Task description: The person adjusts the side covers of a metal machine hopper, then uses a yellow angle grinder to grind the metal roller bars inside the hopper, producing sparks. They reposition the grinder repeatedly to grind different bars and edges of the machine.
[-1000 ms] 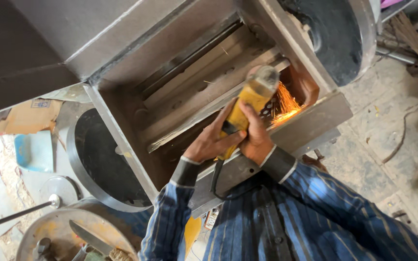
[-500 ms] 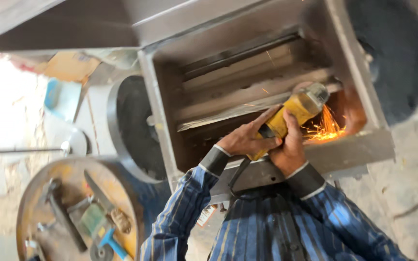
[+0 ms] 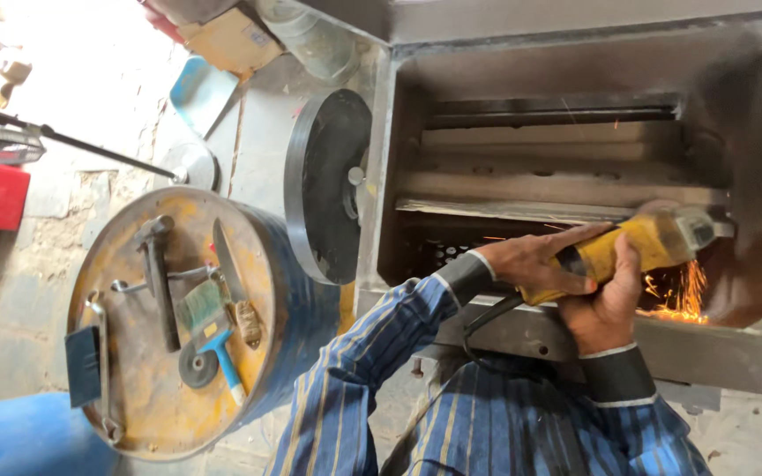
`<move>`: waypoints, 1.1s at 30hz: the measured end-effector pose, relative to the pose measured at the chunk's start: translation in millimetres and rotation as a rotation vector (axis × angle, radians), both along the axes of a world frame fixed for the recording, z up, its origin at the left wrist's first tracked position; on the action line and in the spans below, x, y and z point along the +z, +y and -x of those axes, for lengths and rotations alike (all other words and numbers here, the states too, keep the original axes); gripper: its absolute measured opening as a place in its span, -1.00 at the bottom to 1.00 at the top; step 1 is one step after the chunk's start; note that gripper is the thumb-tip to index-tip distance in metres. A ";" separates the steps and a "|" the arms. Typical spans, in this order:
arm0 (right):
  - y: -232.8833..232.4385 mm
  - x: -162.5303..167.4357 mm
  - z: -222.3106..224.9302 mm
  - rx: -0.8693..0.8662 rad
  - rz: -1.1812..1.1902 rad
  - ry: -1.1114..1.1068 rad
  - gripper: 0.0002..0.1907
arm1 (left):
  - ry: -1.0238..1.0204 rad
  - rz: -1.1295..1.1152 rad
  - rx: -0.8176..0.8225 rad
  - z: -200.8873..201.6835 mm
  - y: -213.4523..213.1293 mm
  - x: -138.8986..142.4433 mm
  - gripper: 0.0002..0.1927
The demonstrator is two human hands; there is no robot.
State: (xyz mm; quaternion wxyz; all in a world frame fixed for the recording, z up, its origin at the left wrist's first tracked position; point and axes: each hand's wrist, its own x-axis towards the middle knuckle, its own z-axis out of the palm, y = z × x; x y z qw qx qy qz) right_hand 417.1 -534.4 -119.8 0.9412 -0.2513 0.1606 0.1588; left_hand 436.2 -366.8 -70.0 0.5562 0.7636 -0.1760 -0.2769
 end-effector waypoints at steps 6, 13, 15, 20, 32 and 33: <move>-8.5 6.9 12.8 -0.081 0.047 -0.009 -0.55 | -0.115 0.073 -0.085 -6.3 -18.0 -15.4 0.06; 3.9 18.7 4.8 0.038 0.114 -0.064 -0.48 | 0.046 0.003 0.001 -1.6 -1.6 -9.4 0.11; 6.9 17.0 2.0 0.049 0.111 -0.039 -0.51 | 0.042 -0.008 0.030 0.6 2.0 -10.3 0.11; -0.9 7.5 8.6 -0.004 0.127 -0.083 -0.49 | -0.060 0.044 -0.025 -6.3 -8.6 -24.4 0.07; -5.9 0.4 7.0 -0.010 0.122 -0.016 -0.52 | -0.024 0.091 -0.030 -8.9 -15.4 -34.6 0.08; -6.8 0.5 8.1 -0.021 0.144 0.005 -0.52 | -0.013 0.167 -0.041 -8.0 -17.3 -35.5 0.08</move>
